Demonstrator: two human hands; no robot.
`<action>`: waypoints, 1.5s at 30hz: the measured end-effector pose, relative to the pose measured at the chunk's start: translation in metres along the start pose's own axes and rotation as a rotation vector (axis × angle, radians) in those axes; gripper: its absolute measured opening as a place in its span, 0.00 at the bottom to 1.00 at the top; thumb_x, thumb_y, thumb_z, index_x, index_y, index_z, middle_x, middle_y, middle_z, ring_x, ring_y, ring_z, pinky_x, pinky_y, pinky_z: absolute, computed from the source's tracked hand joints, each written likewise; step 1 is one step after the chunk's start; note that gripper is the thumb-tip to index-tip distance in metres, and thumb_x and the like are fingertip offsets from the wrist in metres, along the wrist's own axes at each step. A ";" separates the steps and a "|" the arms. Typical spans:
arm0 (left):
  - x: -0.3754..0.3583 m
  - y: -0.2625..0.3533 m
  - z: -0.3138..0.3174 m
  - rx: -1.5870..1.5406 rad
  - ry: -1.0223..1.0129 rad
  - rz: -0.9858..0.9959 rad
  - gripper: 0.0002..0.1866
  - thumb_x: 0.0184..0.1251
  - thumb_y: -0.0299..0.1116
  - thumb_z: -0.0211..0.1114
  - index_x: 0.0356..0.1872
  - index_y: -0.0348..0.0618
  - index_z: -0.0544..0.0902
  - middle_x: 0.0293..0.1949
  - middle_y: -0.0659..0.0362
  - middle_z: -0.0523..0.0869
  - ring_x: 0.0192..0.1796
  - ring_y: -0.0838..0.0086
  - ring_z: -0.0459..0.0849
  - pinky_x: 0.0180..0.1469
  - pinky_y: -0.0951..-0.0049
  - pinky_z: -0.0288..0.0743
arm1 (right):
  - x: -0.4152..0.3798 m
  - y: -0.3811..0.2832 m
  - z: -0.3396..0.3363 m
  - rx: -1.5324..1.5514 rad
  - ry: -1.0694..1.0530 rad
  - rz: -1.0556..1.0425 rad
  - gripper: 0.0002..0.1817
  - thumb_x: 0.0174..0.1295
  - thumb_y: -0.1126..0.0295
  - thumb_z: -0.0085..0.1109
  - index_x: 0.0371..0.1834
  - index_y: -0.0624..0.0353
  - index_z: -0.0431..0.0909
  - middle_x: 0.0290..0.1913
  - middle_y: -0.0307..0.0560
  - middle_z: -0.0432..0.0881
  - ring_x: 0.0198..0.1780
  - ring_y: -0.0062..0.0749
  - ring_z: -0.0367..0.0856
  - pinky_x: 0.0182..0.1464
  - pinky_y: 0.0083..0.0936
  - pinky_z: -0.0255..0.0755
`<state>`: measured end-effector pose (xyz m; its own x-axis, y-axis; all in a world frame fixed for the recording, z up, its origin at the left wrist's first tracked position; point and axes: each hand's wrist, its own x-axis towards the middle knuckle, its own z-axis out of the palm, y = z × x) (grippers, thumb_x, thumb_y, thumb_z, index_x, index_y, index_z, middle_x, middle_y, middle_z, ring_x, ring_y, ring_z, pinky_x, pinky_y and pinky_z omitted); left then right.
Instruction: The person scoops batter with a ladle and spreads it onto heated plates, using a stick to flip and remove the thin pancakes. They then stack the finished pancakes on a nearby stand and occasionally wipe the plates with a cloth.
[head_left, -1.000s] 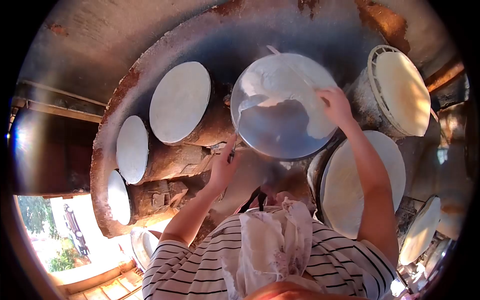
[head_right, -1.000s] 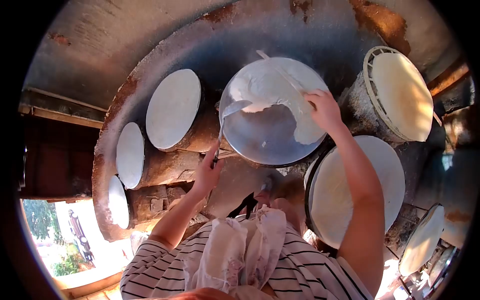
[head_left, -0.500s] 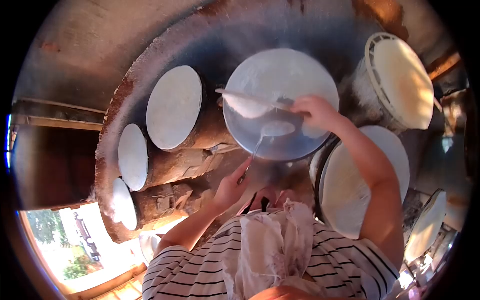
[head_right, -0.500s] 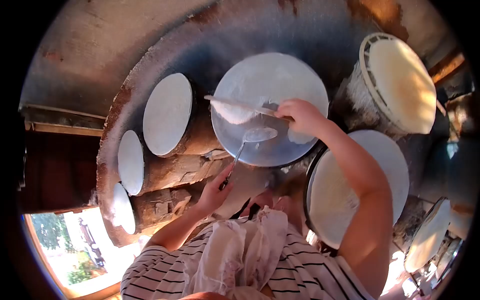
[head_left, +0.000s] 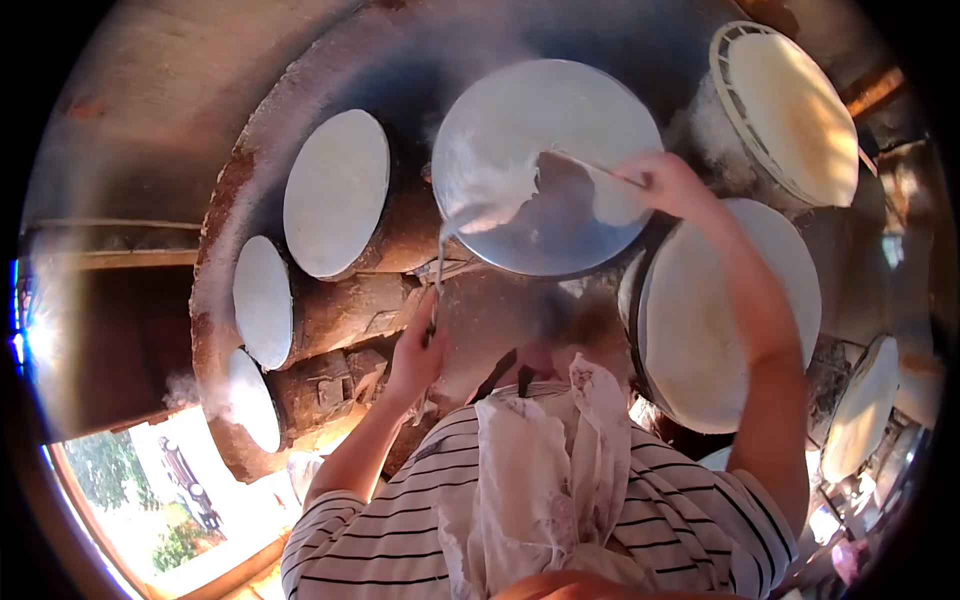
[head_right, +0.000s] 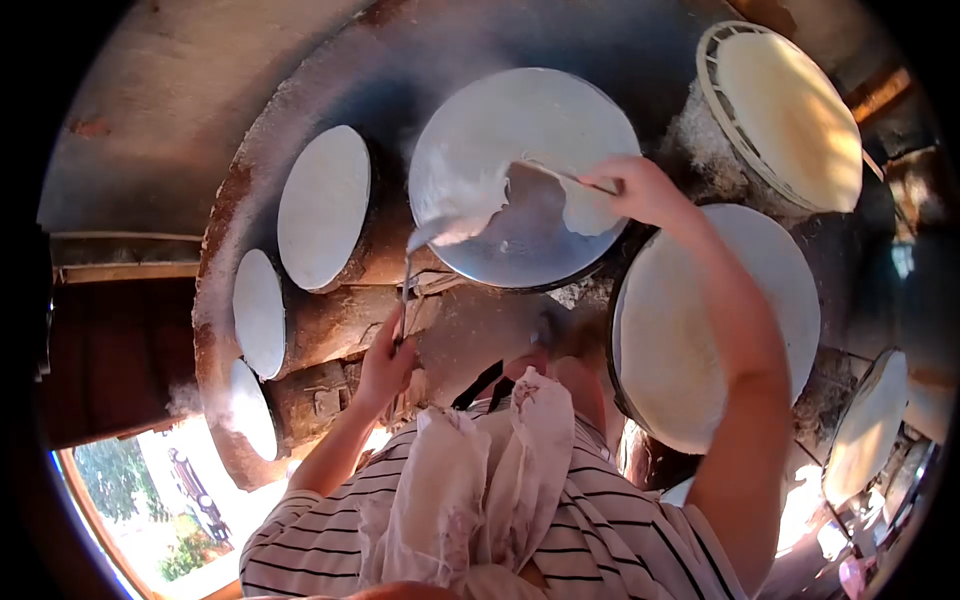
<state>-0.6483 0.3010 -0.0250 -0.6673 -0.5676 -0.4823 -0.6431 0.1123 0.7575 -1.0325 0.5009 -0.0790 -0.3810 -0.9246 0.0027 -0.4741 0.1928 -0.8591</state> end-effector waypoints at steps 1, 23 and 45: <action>0.005 0.011 0.008 -0.157 0.010 -0.081 0.31 0.70 0.26 0.53 0.73 0.53 0.56 0.20 0.67 0.69 0.16 0.83 0.65 0.16 0.80 0.61 | 0.008 0.008 0.016 0.018 0.060 -0.107 0.14 0.45 0.84 0.57 0.35 0.59 0.83 0.35 0.45 0.83 0.33 0.27 0.79 0.32 0.23 0.69; 0.004 0.030 -0.115 -0.594 -0.030 0.601 0.30 0.74 0.26 0.46 0.74 0.59 0.51 0.18 0.68 0.61 0.12 0.85 0.58 0.11 0.83 0.55 | 0.056 -0.119 0.331 1.076 0.558 0.376 0.22 0.62 0.78 0.53 0.58 0.55 0.61 0.49 0.52 0.78 0.29 0.25 0.76 0.26 0.22 0.70; 0.011 -0.018 -0.200 -0.558 -0.146 0.646 0.33 0.74 0.26 0.48 0.75 0.55 0.45 0.16 0.67 0.63 0.13 0.86 0.57 0.13 0.82 0.54 | -0.002 -0.160 0.403 1.056 1.170 0.460 0.19 0.70 0.68 0.48 0.63 0.55 0.68 0.25 0.41 0.74 0.13 0.20 0.63 0.13 0.18 0.57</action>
<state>-0.5693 0.1295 0.0443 -0.9044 -0.4159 0.0949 0.1322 -0.0616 0.9893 -0.6355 0.3395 -0.1477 -0.9180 -0.0249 -0.3958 0.3742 -0.3850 -0.8437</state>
